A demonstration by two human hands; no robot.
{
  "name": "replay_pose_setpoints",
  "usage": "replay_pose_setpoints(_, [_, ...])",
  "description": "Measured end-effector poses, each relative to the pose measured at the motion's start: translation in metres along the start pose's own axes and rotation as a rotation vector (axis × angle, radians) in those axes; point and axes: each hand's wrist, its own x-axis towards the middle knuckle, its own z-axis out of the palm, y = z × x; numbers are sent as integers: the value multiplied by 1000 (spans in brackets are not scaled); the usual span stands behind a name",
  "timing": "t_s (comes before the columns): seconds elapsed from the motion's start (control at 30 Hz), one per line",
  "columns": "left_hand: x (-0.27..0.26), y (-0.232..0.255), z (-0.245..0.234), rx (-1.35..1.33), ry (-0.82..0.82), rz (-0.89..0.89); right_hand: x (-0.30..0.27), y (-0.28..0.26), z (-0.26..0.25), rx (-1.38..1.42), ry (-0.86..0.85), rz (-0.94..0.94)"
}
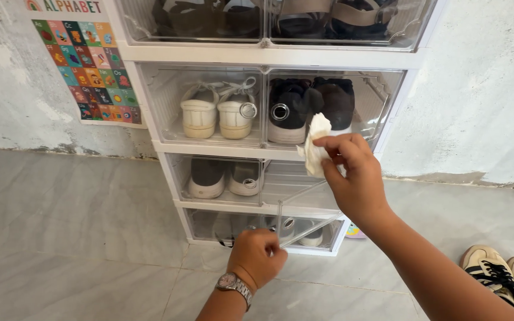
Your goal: Tying shoelaces and then cleaning the tiers and panels of a plastic shoe rack and the shoes themselves using a wet wipe.
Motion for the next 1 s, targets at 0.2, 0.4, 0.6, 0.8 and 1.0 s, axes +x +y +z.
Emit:
replay_pose_setpoints(0.2, [35,8,-3,-1042,298,-241,1,15,28,64,-279,114])
replay_pose_setpoints(0.4, [43,57,-23,-1352,41,-525,1,-3,10,-4,-632,460])
replay_pose_setpoints(0.6, [39,81,7,-1322,-412,-340,0,-18,-46,-442,-969,597])
replay_pose_setpoints(0.8, [51,109,57,-1318,-348,-348,-2,-11,-90,-472,-1017,778])
replay_pose_setpoints(1.0, [64,139,72,-1164,-318,-311,-12,-11,-104,-572,-878,727])
